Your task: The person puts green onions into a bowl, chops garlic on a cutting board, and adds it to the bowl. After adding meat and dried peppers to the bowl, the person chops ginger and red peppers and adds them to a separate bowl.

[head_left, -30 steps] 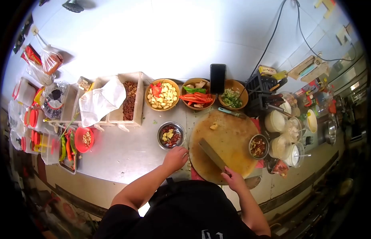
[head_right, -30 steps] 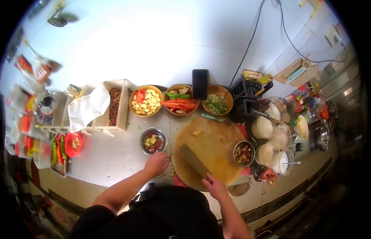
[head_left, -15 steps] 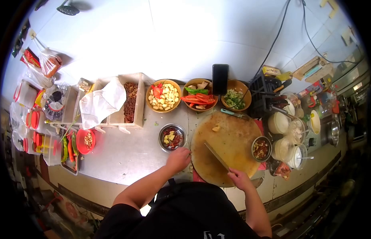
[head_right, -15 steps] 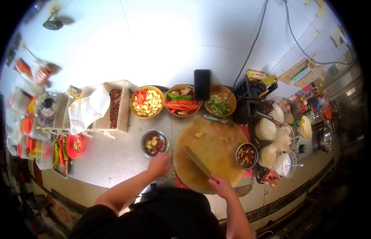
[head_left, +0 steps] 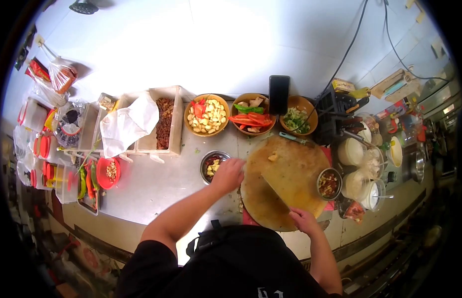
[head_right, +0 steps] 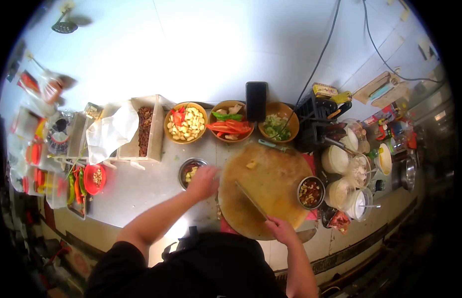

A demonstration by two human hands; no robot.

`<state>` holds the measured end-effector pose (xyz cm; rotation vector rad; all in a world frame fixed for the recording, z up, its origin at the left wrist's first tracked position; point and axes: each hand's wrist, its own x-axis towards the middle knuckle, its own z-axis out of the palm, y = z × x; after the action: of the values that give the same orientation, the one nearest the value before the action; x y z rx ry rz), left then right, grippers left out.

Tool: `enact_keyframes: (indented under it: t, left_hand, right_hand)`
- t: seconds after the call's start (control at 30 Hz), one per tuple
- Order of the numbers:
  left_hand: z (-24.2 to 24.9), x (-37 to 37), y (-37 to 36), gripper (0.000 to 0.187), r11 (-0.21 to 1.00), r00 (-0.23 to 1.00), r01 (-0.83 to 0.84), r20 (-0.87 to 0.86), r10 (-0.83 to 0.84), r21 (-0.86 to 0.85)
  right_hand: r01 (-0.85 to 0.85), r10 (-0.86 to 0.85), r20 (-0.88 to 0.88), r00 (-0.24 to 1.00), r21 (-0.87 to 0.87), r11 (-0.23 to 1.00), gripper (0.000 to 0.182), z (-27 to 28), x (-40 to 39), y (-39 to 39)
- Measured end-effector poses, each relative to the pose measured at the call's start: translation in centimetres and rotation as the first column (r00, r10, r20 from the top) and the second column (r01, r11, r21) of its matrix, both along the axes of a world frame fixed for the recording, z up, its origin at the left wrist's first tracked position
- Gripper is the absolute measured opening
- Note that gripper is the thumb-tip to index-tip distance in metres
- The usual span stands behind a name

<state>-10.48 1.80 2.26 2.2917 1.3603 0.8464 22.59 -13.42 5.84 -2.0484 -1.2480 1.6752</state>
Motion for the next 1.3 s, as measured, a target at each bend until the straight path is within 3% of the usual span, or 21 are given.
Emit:
enact_keyframes:
  t: [0.1, 0.17, 0.27, 0.43, 0.5, 0.53, 0.57, 0.6, 0.7, 0.77, 0.83, 0.9, 0.97, 1.0, 1.07, 1.3]
  left_hand:
    - [1.1, 0.7, 5.5, 0.033, 0.997, 0.997, -0.077, -0.011, 0.077, 0.003]
    - [1.5, 1.3, 9.6, 0.031, 0.989, 0.992, -0.101, -0.069, 0.109, 0.110]
    - [0.9, 2.7, 14.1, 0.025, 0.967, 0.991, 0.012, -0.128, 0.022, 0.256]
    - [-0.1, 5.7, 17.8, 0.018, 0.975, 0.955, 0.107, -0.293, -0.047, 0.193]
    - [-0.1, 6.5, 18.6, 0.017, 0.999, 0.899, 0.018, -0.438, 0.002, 0.042]
    - [-0.4, 6.6, 18.6, 0.017, 0.999, 0.899, 0.026, -0.439, -0.007, 0.038]
    - [-0.6, 6.3, 18.4, 0.017, 0.991, 0.942, 0.051, -0.334, -0.006, 0.126]
    - [-0.8, 5.9, 18.2, 0.018, 0.974, 0.974, 0.065, -0.227, -0.015, 0.215]
    - [-0.9, 3.9, 14.0, 0.023, 0.935, 0.969, 0.197, -0.200, -0.141, 0.295]
    - [-2.1, 3.1, 8.6, 0.030, 0.887, 0.920, 0.380, -0.203, -0.335, 0.261]
    - [-1.7, 2.7, 2.8, 0.037, 0.799, 0.811, 0.581, -0.191, -0.553, 0.156]
    - [-3.8, 3.1, -2.3, 0.036, 0.761, 0.769, 0.636, -0.184, -0.612, 0.127]
    - [-6.0, 3.5, -5.3, 0.035, 0.785, 0.784, 0.615, -0.149, -0.602, 0.065]
    - [-6.7, 3.7, -6.0, 0.035, 0.813, 0.807, 0.582, -0.126, -0.576, 0.010]
    - [-7.6, 3.7, -6.5, 0.035, 0.827, 0.822, 0.561, -0.144, -0.550, 0.045]
    - [-7.4, 3.7, -6.6, 0.037, 0.836, 0.828, 0.547, -0.182, -0.530, 0.052]
  right_hand:
    - [0.014, -0.014, -0.016, 1.000, -0.010, 1.000, 0.045, 0.2, 0.2, 0.3]
    - [0.030, -0.031, -0.067, 0.997, -0.018, 0.999, 0.043, 0.2, 0.4, 0.4]
    - [0.029, -0.031, -0.051, 0.998, -0.032, 0.999, 0.042, 1.0, 0.1, 0.7]
    - [-0.008, 0.009, -0.019, 1.000, 0.018, 1.000, 0.044, -0.5, 0.8, 0.1]
    - [-0.028, 0.028, -0.002, 1.000, 0.065, 0.997, 0.045, -1.2, 1.2, -0.1]
    - [-0.038, 0.038, -0.001, 0.999, 0.069, 0.997, 0.045, -1.6, 1.3, -0.3]
    - [-0.050, 0.050, -0.001, 0.999, 0.075, 0.996, 0.046, -1.9, 1.4, -0.5]
    - [-0.044, 0.045, -0.004, 0.999, 0.074, 0.996, 0.046, -1.5, 1.3, -0.7]
    - [0.058, -0.057, -0.025, 0.998, 0.043, 0.997, 0.041, -1.1, 1.0, -1.6]
    - [0.254, -0.258, -0.052, 0.965, -0.064, 0.965, 0.035, -2.1, 1.5, -3.5]
    - [0.276, -0.287, -0.060, 0.956, -0.147, 0.950, 0.034, -1.6, 1.5, -4.8]
    - [0.310, -0.332, -0.062, 0.941, -0.231, 0.922, 0.034, 0.2, 0.6, -5.5]
    - [0.148, -0.144, 0.077, 0.987, -0.052, 0.988, 0.037, 2.9, -1.8, -4.6]
    - [0.155, -0.150, 0.081, 0.985, -0.054, 0.986, 0.037, 3.9, -2.6, -4.4]
    - [-0.009, 0.003, 0.050, 0.999, 0.121, 0.993, 0.040, 5.2, -3.8, -4.2]
    - [-0.149, 0.135, 0.174, 0.975, 0.070, 0.986, 0.045, 6.1, -4.7, -4.4]
